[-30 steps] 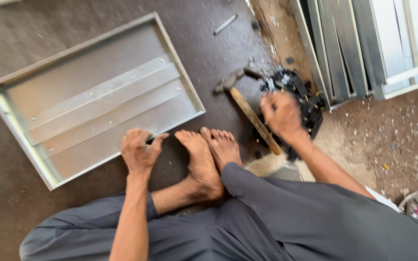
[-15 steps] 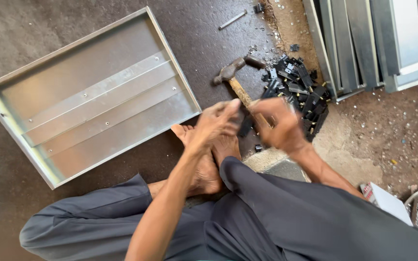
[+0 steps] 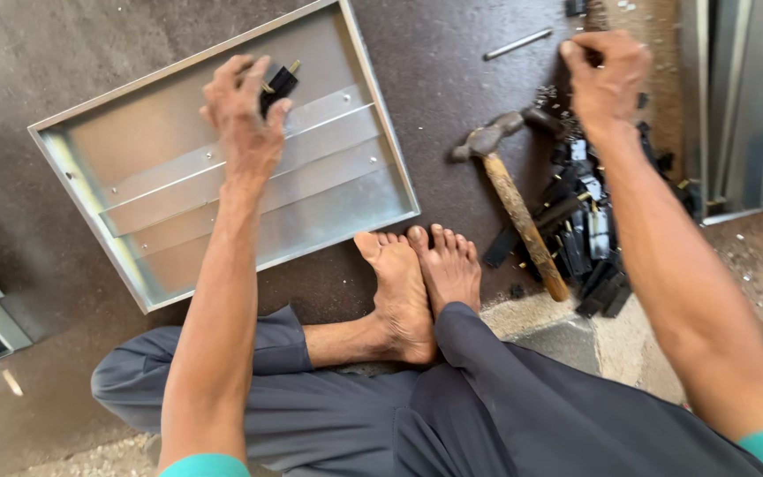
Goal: The person sits on the floor and uses a hammer to attach metal hinges to a rectangular metal frame. They repeatedly pick up hinges and pins, position them on the frame, and strike them with a hammer to secure them in place.
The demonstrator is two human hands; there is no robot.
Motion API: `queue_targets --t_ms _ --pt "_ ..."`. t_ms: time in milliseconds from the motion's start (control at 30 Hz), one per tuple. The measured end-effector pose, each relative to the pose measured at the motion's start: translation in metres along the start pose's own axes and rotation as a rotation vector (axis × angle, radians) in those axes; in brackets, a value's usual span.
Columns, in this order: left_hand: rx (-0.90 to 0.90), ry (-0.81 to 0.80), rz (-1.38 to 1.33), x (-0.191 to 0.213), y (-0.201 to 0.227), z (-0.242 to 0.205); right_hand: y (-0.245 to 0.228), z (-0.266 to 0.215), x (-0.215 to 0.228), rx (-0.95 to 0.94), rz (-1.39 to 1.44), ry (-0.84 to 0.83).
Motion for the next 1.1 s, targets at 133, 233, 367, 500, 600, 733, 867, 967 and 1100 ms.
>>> queue_targets --t_ms 133,233,367,500,600,733,867,967,1100 --pt "0.222 -0.002 -0.481 -0.019 -0.042 -0.008 -0.001 0.003 0.004 0.013 0.064 -0.05" --pt "0.278 -0.148 -0.455 -0.052 -0.035 0.001 -0.006 0.008 0.002 0.018 0.056 -0.058" --pt "0.264 -0.167 -0.51 -0.072 -0.011 0.025 -0.031 0.01 0.0 -0.03 0.182 0.004" --pt "0.39 -0.165 -0.665 -0.083 -0.011 0.031 -0.104 0.02 -0.021 0.246 0.283 -0.077" --pt "0.393 -0.132 -0.689 -0.085 -0.016 0.035 -0.162 0.04 -0.049 0.349 0.334 -0.149" --pt "0.294 -0.1 -0.653 -0.08 -0.012 0.039 -0.213 0.067 -0.089 0.356 0.405 -0.281" --pt "0.226 -0.113 -0.544 -0.073 -0.011 0.039 -0.239 0.078 -0.107 0.519 0.355 -0.311" --pt "0.232 -0.12 -0.573 -0.082 -0.007 0.039 -0.245 0.078 -0.11 0.592 0.273 -0.307" --pt "0.223 -0.076 -0.557 -0.076 -0.005 0.04 -0.239 0.075 -0.109 0.385 0.247 -0.336"
Point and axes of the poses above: each hand's wrist, its own z-axis towards the middle knuckle, its own x-axis out of the back of the hand, y = z × x, the point moved 8 cm from there along z, towards the middle knuckle, and after that the axes turned 3 degrees about -z, right-handed, at the moved point
